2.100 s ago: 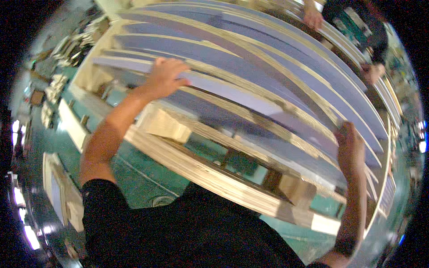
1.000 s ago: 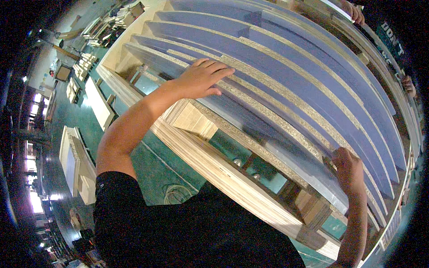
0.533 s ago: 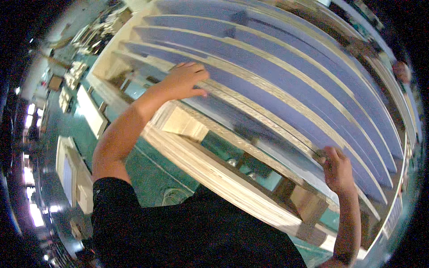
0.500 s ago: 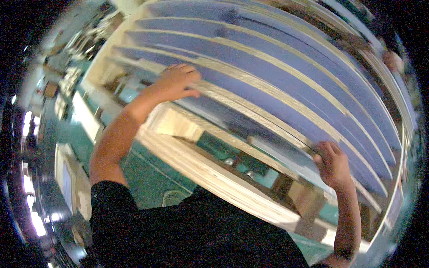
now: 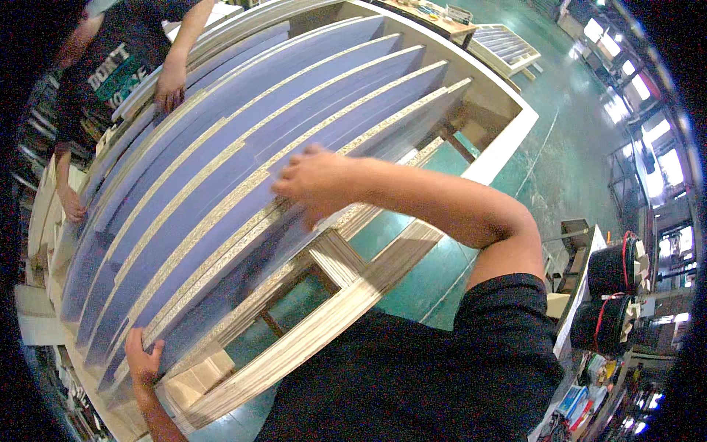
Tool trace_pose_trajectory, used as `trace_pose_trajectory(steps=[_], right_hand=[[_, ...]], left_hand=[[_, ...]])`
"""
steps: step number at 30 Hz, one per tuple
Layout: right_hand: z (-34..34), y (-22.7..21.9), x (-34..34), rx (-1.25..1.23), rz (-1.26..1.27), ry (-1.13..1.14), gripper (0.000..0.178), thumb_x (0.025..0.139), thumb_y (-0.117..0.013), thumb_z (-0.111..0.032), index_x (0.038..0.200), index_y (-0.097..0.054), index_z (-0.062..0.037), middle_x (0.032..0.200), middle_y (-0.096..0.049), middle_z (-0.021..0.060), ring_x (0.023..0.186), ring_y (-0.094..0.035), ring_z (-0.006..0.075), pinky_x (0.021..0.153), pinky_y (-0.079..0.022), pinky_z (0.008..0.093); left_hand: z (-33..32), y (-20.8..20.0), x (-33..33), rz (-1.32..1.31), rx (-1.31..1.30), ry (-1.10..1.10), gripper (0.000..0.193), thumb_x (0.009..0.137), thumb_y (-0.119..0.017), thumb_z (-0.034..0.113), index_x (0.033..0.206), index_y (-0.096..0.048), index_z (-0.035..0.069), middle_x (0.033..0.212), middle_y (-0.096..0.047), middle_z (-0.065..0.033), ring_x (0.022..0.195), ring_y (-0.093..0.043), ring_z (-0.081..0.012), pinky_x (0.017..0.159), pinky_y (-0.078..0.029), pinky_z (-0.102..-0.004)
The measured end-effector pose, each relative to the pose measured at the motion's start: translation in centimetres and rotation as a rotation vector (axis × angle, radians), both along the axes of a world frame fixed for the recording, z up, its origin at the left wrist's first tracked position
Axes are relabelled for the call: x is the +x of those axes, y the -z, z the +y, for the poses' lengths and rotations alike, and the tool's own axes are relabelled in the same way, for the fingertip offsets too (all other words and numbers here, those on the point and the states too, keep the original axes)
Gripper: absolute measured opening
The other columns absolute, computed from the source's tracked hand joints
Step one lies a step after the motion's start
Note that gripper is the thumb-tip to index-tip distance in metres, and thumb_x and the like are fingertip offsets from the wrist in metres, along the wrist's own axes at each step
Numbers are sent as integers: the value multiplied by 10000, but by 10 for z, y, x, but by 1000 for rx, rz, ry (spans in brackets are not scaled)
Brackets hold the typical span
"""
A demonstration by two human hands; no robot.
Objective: The person assembles a wooden frame structure by inserting long white slats into a jig and securing them with a pneumatic nail gun. They repeatedly pick up slats, align them within the frame, and drive nails to fasten the pieces together.
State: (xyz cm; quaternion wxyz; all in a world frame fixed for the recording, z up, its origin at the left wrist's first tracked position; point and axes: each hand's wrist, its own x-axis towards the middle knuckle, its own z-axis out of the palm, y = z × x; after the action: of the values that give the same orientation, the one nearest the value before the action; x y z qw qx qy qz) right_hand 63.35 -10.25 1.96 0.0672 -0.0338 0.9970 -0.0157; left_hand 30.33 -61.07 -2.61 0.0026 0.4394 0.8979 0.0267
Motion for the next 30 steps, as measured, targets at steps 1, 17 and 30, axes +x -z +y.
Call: trace_pose_trajectory(steps=[1, 17, 30], right_hand=[[12, -7, 12, 83, -47, 82, 612, 825, -769, -307, 1340, -520, -88, 1180, -616, 129, 1207, -556, 315, 1034, -412, 518], [2, -7, 16, -112, 6, 120, 636, 766, -743, -78, 1356, -507, -68, 1276, -566, 146, 1230, -522, 356, 1069, -422, 452], [4, 17, -22, -172, 158, 92, 337, 658, -853, -173, 909, -658, -58, 884, -647, 128, 837, -621, 362, 795, -497, 446]], left_hand=[[5, -6, 9, -7, -6, 4, 561, 753, -816, 314, 1161, -590, 3, 1202, -584, -216, 1164, -519, -417, 1004, -385, -504], [105, -18, 49, 4, 9, 259, 575, 789, -770, 519, 1104, -647, 54, 1083, -657, -137, 1034, -626, -338, 898, -480, -450], [59, -12, 26, -70, 16, 149, 541, 802, -724, 521, 1111, -642, 85, 1051, -649, -109, 1052, -621, -319, 903, -480, -468]])
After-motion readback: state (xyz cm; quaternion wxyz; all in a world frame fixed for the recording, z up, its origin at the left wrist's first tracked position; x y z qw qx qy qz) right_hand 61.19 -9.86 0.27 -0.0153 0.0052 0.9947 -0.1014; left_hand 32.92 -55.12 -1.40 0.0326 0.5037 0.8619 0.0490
